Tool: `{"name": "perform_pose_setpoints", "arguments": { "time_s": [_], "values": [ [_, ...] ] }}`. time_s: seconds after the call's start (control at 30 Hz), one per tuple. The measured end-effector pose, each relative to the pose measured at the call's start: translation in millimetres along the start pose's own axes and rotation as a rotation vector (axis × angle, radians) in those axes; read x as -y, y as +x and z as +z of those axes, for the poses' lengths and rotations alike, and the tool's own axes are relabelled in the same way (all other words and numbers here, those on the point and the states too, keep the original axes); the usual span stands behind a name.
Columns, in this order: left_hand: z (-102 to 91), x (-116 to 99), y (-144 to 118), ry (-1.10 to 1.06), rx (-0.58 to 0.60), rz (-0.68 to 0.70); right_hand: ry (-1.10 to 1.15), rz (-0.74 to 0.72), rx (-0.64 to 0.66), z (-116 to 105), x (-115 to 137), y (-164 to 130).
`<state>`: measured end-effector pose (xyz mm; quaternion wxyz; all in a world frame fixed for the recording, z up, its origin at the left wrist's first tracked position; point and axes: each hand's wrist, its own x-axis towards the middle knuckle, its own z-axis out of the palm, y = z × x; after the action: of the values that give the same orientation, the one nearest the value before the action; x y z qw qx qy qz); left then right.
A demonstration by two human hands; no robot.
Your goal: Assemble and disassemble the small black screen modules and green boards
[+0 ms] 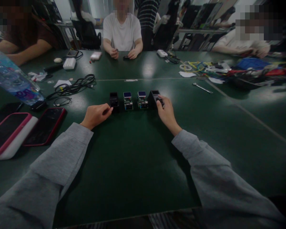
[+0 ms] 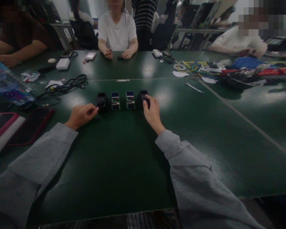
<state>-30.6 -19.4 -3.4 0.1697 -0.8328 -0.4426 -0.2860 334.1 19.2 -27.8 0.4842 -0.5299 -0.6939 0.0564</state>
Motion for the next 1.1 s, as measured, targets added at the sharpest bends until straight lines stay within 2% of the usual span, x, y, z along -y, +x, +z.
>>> {"name": "perform_pose_setpoints", "arguments": {
  "time_s": [0.27, 0.73, 0.97, 1.1],
  "values": [
    [0.6, -0.6, 0.1, 0.027, -0.024, 0.017, 0.016, 0.007, 0.067, -0.9, 3.6, -0.7],
    [-0.7, -1.4, 0.1, 0.020, -0.005, -0.006, 0.018, -0.011, 0.060, 0.3, 7.3, -1.6],
    [-2.7, -1.1, 0.2, 0.065, -0.135, -0.096, -0.009, 0.003, 0.030, -0.3, 7.5, -0.5],
    [-2.8, 0.1, 3.9, -0.020, -0.199, -0.163, -0.005, -0.001, 0.010, 0.4, 6.7, -0.8]
  ]
}}
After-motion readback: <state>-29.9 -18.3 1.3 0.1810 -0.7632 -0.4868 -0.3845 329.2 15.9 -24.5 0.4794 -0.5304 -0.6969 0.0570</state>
